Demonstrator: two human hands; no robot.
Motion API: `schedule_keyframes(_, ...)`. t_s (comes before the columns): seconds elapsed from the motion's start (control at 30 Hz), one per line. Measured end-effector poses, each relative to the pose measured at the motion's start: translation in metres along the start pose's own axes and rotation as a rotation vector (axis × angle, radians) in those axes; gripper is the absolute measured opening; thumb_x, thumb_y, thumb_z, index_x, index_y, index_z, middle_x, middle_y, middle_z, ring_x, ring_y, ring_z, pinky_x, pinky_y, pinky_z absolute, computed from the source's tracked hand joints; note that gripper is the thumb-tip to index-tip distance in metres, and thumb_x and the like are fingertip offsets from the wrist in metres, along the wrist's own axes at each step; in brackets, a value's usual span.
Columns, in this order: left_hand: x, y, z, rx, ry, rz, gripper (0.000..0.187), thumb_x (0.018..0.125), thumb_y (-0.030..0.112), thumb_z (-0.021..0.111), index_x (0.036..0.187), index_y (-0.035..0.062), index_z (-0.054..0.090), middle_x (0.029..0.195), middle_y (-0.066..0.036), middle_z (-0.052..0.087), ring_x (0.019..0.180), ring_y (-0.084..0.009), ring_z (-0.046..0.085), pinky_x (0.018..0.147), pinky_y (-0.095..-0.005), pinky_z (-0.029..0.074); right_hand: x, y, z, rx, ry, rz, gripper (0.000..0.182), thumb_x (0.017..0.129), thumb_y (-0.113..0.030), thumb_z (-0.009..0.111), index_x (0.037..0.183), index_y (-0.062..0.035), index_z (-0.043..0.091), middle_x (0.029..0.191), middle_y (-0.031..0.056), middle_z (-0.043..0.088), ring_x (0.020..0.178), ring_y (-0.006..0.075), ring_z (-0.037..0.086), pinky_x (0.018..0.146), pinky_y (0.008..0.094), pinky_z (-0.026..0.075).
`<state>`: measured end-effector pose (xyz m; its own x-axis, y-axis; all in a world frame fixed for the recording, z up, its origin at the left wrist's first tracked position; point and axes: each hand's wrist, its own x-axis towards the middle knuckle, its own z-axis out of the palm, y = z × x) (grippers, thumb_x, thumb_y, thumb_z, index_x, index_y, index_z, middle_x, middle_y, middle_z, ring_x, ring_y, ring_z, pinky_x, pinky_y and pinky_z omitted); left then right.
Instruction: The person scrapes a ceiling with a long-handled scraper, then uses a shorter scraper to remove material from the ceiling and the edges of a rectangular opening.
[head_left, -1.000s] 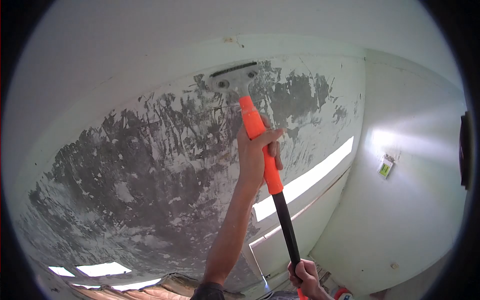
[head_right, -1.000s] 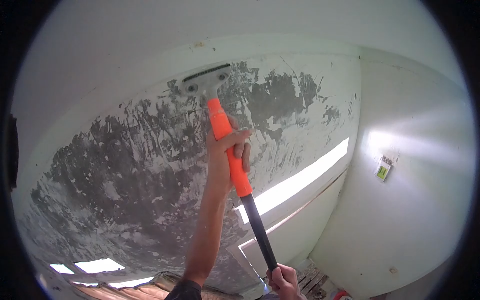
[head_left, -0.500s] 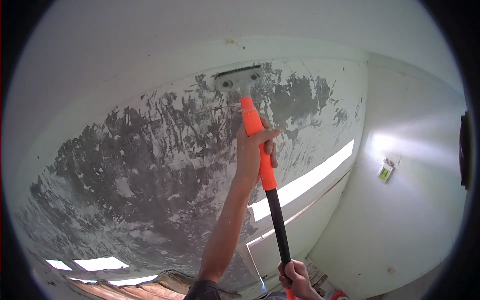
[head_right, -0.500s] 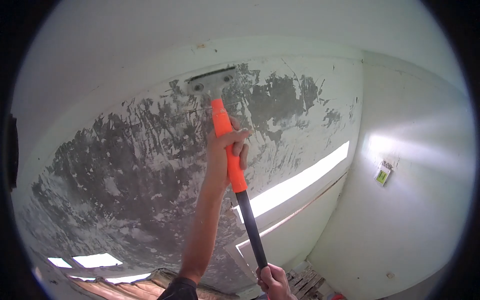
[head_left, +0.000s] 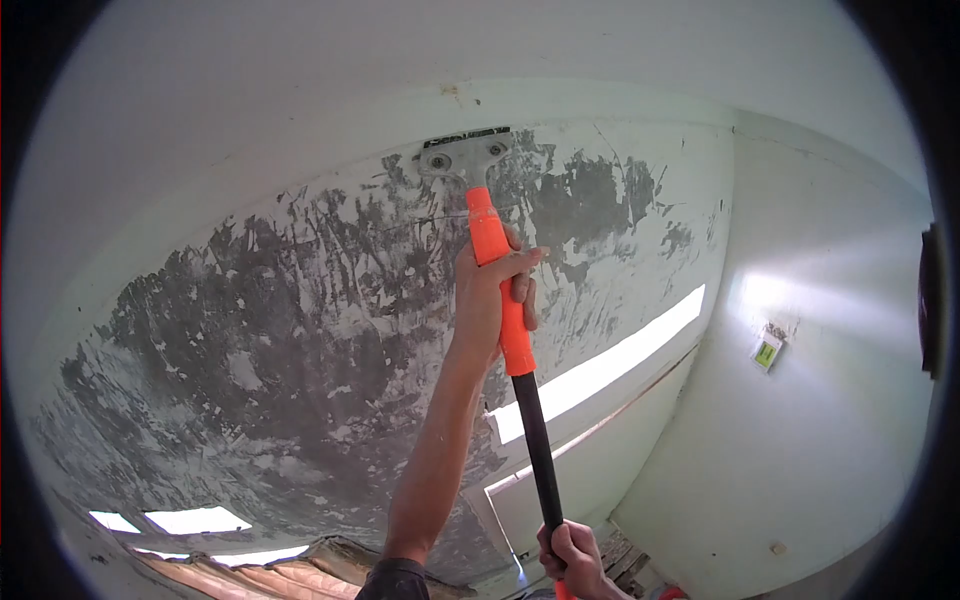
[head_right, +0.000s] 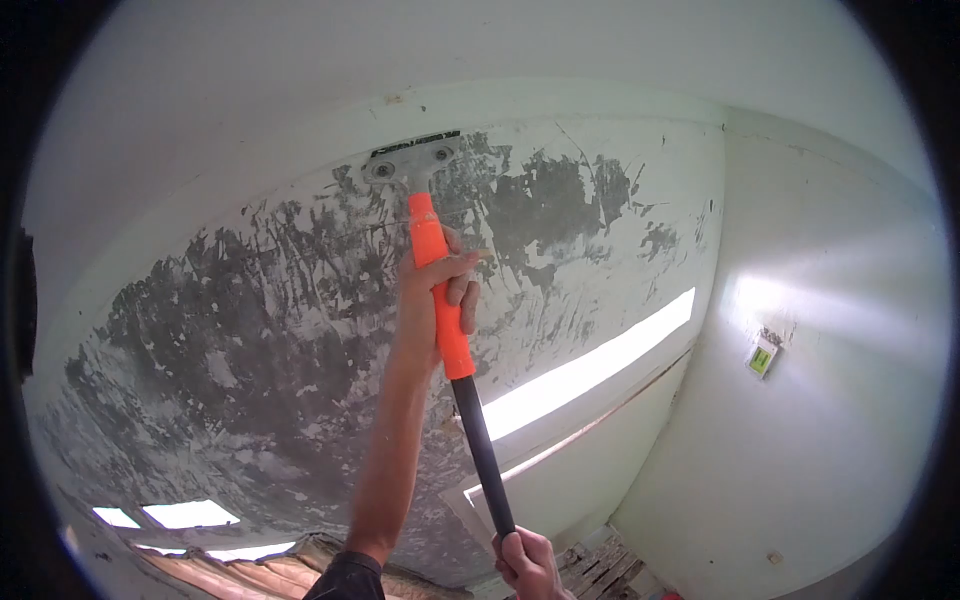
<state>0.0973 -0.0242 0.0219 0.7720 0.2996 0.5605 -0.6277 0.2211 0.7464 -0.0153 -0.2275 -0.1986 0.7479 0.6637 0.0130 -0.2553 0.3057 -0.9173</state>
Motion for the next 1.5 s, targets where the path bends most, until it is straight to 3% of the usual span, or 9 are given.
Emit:
schedule_keyframes(0.17, 0.003, -0.008, -0.01, 0.006, -0.032, -0.03, 0.022, 0.076, 0.005, 0.064, 0.087, 0.0062, 0.045, 0.052, -0.001, 0.042, 0.032, -0.0135, 0.039, 0.028, -0.0285, 0.035, 0.007, 0.013, 0.002, -0.056, -0.015, -0.064, 0.043, 0.098, -0.046, 0.046, 0.076, -0.01, 0.05, 0.057, -0.0055, 0.041, 0.044, 0.0036, 0.033, 0.038, 0.021, 0.024)
schedule_keyframes(0.37, 0.017, -0.03, 0.014, 0.23, 0.067, -0.036, 0.021, 0.077, 0.005, 0.065, 0.085, 0.0051, 0.046, 0.055, -0.002, 0.047, 0.034, -0.0127, 0.043, 0.028, -0.0279, 0.038, 0.009, 0.004, -0.004, 0.156, 0.037, 0.041, 0.043, 0.098, -0.046, 0.047, 0.075, -0.0097, 0.049, 0.057, -0.0058, 0.041, 0.044, 0.0043, 0.036, 0.039, 0.0211, 0.027)
schedule_keyframes(0.47, 0.019, -0.026, 0.02, 0.213, 0.077, -0.023, 0.02, 0.078, 0.006, 0.065, 0.085, 0.0047, 0.046, 0.054, -0.002, 0.047, 0.035, -0.0117, 0.043, 0.028, -0.0272, 0.038, 0.013, 0.0, -0.015, 0.136, -0.03, 0.09, 0.048, 0.098, -0.049, 0.042, 0.082, -0.004, 0.05, 0.058, -0.0005, 0.044, 0.044, 0.0043, 0.034, 0.039, 0.0216, 0.026)
schedule_keyframes(0.67, 0.013, -0.016, 0.008, 0.13, 0.047, -0.022, 0.023, 0.077, 0.009, 0.067, 0.086, 0.0054, 0.047, 0.054, -0.002, 0.046, 0.034, -0.012, 0.043, 0.028, -0.0273, 0.038, 0.008, 0.002, -0.002, -0.063, 0.053, 0.056, 0.046, 0.098, -0.048, 0.044, 0.084, -0.0043, 0.049, 0.058, 0.0, 0.044, 0.044, 0.0052, 0.036, 0.04, 0.0211, 0.028)
schedule_keyframes(0.83, -0.015, 0.006, -0.007, 0.113, 0.145, 0.07, 0.021, 0.079, 0.01, 0.067, 0.086, 0.0058, 0.047, 0.051, 0.0, 0.041, 0.032, -0.0118, 0.038, 0.028, -0.0259, 0.034, 0.003, -0.008, 0.012, -0.244, -0.016, -0.187, 0.039, 0.098, -0.04, 0.047, 0.076, -0.008, 0.049, 0.058, -0.0046, 0.043, 0.05, 0.0043, 0.039, 0.043, 0.0235, 0.031)
schedule_keyframes(0.97, -0.044, 0.024, -0.023, 0.02, 0.178, 0.146, 0.016, 0.08, 0.005, 0.061, 0.086, 0.006, 0.046, 0.049, 0.001, 0.036, 0.03, -0.0121, 0.035, 0.028, -0.0251, 0.029, 0.0, 0.001, 0.006, -0.38, -0.052, -0.191, 0.034, 0.097, -0.035, 0.048, 0.085, -0.0037, 0.055, 0.061, -0.0036, 0.042, 0.056, 0.0061, 0.038, 0.048, 0.0262, 0.032)
schedule_keyframes(1.3, -0.034, 0.004, -0.006, -0.046, 0.236, 0.217, 0.018, 0.078, 0.001, 0.06, 0.086, 0.0065, 0.045, 0.049, 0.001, 0.036, 0.03, -0.0121, 0.036, 0.026, -0.0251, 0.031, 0.007, -0.036, -0.043, -0.296, -0.061, -0.15, 0.043, 0.095, -0.048, 0.051, 0.079, -0.0079, 0.055, 0.063, -0.0072, 0.042, 0.056, 0.0037, 0.033, 0.047, 0.0231, 0.027)
schedule_keyframes(1.43, 0.005, -0.056, 0.012, 0.151, 0.211, 0.011, 0.026, 0.077, 0.009, 0.069, 0.091, 0.0056, 0.047, 0.059, -0.001, 0.046, 0.038, -0.0119, 0.047, 0.027, -0.0272, 0.039, 0.01, -0.007, -0.07, -0.072, -0.088, 0.119, 0.045, 0.097, -0.047, 0.044, 0.084, -0.0043, 0.049, 0.058, 0.0004, 0.044, 0.044, 0.0059, 0.039, 0.04, 0.0213, 0.03)
schedule_keyframes(1.5, 0.025, -0.096, 0.025, 0.26, 0.03, -0.11, 0.03, 0.078, 0.015, 0.071, 0.092, 0.0054, 0.048, 0.062, -0.002, 0.049, 0.044, -0.0125, 0.051, 0.035, -0.0283, 0.044, 0.01, 0.002, -0.071, 0.026, -0.063, 0.137, 0.046, 0.096, -0.048, 0.048, 0.083, -0.0042, 0.049, 0.058, 0.0016, 0.045, 0.044, 0.0071, 0.04, 0.039, 0.0225, 0.031)
